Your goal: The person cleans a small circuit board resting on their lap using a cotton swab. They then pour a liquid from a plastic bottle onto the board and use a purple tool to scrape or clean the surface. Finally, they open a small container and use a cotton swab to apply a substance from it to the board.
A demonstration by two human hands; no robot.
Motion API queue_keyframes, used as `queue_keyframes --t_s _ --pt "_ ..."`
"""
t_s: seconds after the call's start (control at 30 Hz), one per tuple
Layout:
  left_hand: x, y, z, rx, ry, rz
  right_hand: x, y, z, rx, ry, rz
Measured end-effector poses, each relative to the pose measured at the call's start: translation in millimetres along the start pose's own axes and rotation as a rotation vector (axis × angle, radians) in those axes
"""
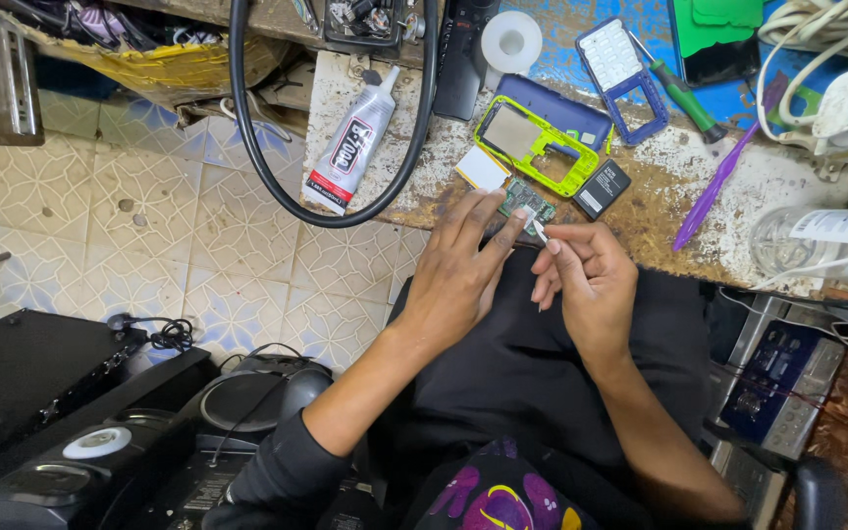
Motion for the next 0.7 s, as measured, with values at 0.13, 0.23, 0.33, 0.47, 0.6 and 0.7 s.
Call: queue_keyframes --t_s 0.13,0.23,0.33,0.47,0.6,0.7 --pt "0.8 1.6 -0.5 0.007 -0.011 -0.002 -4.2 0.2 -2.7 -0.070 0.020 -0.009" --pt "1.8 3.8 -1.5 0.002 -0.012 -0.012 -4.7 -1.0 2.7 -0.152 0.059 0.003" --pt "1.5 4.3 -1.4 -0.010 -0.011 -0.017 -4.5 0.0 -0.1 -0.105 0.037 -0.005" --pt "0.5 2.8 -0.8 0.003 -0.020 -0.017 -3.4 0.8 -0.2 -0.045 0.024 0.000" --pt "1.2 4.0 -1.6 -0.001 -0.023 -0.026 -7.0 -0.5 3.1 -0.168 0.059 0.005" --pt "1.6 4.8 -1.3 -0.011 -0.023 -0.034 -6.3 -0.1 3.4 -0.118 0.027 -0.006"
Point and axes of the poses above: each hand's wrist, its own x-axis away from the middle knuckle, its own y-axis out of the palm, z = x × y, the point moved 9 cm from there along -x, towards the middle knuckle, and after that the axes turned 4 degrees about x, right-handed, at the moved point
